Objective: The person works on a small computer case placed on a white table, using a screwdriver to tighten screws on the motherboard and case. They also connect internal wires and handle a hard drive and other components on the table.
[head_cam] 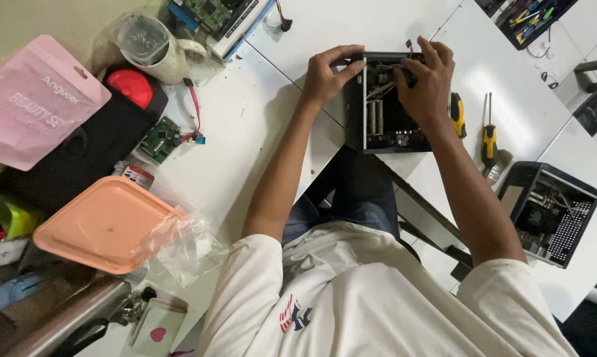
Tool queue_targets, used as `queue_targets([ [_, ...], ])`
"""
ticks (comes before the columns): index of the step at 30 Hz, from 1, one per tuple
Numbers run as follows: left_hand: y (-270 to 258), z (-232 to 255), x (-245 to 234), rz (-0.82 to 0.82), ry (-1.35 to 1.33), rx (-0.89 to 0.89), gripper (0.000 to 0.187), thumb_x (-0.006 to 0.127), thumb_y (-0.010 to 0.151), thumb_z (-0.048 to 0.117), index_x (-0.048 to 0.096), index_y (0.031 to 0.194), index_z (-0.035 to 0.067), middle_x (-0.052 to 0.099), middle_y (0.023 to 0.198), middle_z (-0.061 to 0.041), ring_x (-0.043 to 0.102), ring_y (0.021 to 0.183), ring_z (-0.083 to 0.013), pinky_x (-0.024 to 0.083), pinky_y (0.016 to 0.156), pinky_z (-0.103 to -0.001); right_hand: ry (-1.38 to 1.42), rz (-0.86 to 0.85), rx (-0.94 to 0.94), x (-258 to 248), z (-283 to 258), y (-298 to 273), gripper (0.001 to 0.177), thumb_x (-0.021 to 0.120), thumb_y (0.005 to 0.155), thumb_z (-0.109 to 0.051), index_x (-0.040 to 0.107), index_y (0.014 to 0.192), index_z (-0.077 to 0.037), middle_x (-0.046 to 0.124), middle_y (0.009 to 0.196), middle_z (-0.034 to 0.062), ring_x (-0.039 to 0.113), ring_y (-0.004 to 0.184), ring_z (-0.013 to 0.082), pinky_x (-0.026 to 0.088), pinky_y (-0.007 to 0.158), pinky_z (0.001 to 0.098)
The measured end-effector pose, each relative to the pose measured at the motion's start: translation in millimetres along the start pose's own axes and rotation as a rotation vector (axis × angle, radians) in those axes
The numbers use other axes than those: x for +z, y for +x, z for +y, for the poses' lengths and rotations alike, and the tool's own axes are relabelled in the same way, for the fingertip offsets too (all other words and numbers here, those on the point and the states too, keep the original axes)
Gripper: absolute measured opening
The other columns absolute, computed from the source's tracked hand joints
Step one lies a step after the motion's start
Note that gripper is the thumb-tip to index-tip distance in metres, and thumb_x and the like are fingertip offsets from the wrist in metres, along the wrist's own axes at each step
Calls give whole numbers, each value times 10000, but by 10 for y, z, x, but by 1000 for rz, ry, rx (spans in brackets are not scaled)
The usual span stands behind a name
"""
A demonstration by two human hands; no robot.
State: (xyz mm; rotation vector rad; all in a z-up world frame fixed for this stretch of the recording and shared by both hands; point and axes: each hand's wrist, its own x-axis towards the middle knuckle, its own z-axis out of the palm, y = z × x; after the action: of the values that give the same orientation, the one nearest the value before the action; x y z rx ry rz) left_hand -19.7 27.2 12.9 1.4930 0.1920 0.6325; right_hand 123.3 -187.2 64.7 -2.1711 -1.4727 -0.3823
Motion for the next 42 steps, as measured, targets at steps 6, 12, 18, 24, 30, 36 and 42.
queue_targets([
  [6, 3, 96, -5, 2, 21, 21, 288, 820, 961, 305, 807, 1197, 142, 841, 1157, -61, 820, 1060, -177, 672, 965, -290, -173, -154, 106, 76, -31, 107, 277, 825, 1113, -383, 920, 1143, -124, 472, 1647, 219, 373, 1417, 479, 353, 997, 639],
  [12, 3, 103, 6, -3, 4, 5, 254, 819, 960, 283, 811, 1179, 153, 840, 1119, -35, 809, 1032, -152, 667, 961, -285, -260, -110, 133, 350, -153, 141, 181, 859, 1047, -367, 929, 1035, -201, 447, 1661, 173, 360, 1424, 482, 345, 1011, 646],
  [18, 11, 124, 1, 2, 13, -7, 255, 817, 955, 283, 813, 1174, 153, 836, 1120, -16, 790, 1016, -136, 655, 956, -278, -111, 17, 138, 444, -124, 75, 45, 878, 966, -183, 919, 976, -200, 548, 1585, 130, 422, 1400, 459, 327, 1038, 651],
  [24, -2, 143, 29, 7, 44, 71, 250, 786, 981, 213, 788, 1223, 151, 813, 1214, -31, 790, 1130, -171, 681, 954, -300, 74, 47, 36, 238, -131, 133, 82, 957, 1004, -184, 920, 1077, -178, 609, 1557, 77, 482, 1385, 407, 373, 991, 611],
  [30, 21, 147, 198, -25, 445, 287, 193, 805, 939, 154, 840, 1129, 160, 747, 1262, -61, 711, 1177, -265, 614, 1007, -457, 178, 11, -29, 35, -166, 201, 65, 919, 1014, -117, 898, 1075, -117, 653, 1448, 144, 494, 1338, 414, 423, 978, 615],
  [36, 11, 161, 230, -17, 518, 313, 157, 868, 939, 224, 862, 1061, 125, 756, 1260, -71, 718, 1146, -269, 635, 955, -454, 180, 36, -94, -50, -204, 184, 65, 909, 1067, -121, 891, 1106, -72, 600, 1212, 137, 482, 1130, 379, 441, 901, 571],
  [42, 6, 187, 218, -25, 560, 375, 122, 854, 932, 141, 863, 1052, 119, 746, 1252, -73, 721, 1116, -277, 624, 933, -446, 280, -116, -51, -164, -259, 225, 97, 829, 1067, -21, 863, 1149, 19, 697, 953, 146, 567, 877, 305, 466, 749, 442],
])
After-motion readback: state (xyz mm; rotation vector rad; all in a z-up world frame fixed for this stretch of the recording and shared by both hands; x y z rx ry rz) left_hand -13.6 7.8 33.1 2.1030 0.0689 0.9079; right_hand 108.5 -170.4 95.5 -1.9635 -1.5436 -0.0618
